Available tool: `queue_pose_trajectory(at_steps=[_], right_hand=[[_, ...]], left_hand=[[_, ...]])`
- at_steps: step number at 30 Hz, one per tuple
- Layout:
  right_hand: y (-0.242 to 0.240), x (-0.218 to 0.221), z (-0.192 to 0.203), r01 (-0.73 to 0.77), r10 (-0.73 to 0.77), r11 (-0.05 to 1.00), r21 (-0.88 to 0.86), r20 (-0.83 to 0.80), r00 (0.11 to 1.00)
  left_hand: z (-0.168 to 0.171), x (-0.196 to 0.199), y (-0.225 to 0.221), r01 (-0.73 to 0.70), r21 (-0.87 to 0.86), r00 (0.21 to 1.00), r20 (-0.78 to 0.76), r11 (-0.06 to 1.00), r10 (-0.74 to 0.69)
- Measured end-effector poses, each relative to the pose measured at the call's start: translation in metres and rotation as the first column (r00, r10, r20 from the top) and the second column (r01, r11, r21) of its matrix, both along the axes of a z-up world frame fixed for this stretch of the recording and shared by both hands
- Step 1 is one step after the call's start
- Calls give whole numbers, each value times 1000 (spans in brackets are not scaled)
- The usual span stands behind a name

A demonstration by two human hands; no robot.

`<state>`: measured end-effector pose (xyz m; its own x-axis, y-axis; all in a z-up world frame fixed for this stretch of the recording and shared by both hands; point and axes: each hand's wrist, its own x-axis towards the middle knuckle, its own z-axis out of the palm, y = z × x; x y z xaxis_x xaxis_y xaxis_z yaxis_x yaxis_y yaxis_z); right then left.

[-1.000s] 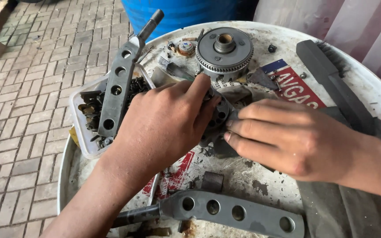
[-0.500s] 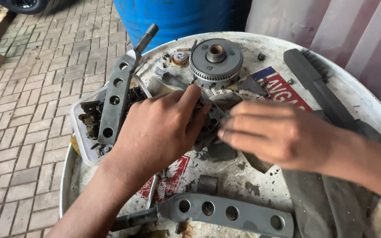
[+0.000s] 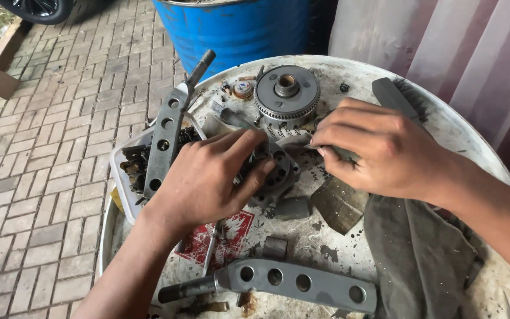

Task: Cleaning and inspecting a mechanical housing and associated fasteners on a makeshift workbench.

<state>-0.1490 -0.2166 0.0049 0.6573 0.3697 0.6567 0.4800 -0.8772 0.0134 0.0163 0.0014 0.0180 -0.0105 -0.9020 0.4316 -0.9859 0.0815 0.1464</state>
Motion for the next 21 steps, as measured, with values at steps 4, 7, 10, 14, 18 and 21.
queue_pose_trajectory(at_steps=[4, 7, 10, 14, 18, 21], right_hand=[[-2, -1, 1, -9, 9, 999, 43, 2, 1000], [-1, -1, -5, -14, 16, 998, 61, -41, 999], [2, 1, -8, -53, 60, 996, 76, -90, 994], [7, 5, -7, -160, 165, 984, 71, -68, 984], [10, 5, -6, -200, 204, 978, 66, -56, 977], [3, 7, -10, -180, 179, 984, -19, -28, 983]], left_hand=[[4, -2, -1, 64, -78, 997, 39, 995, -61], [0, 0, -3, 72, -87, 996, 64, 994, -67], [-6, 2, -4, 91, -107, 992, 95, 990, -81], [-7, 4, -3, 91, -136, 988, 134, 987, -73], [-10, 2, 0, 52, -181, 985, 171, 982, -21], [-8, 2, 1, 43, -219, 985, 170, 975, -5]])
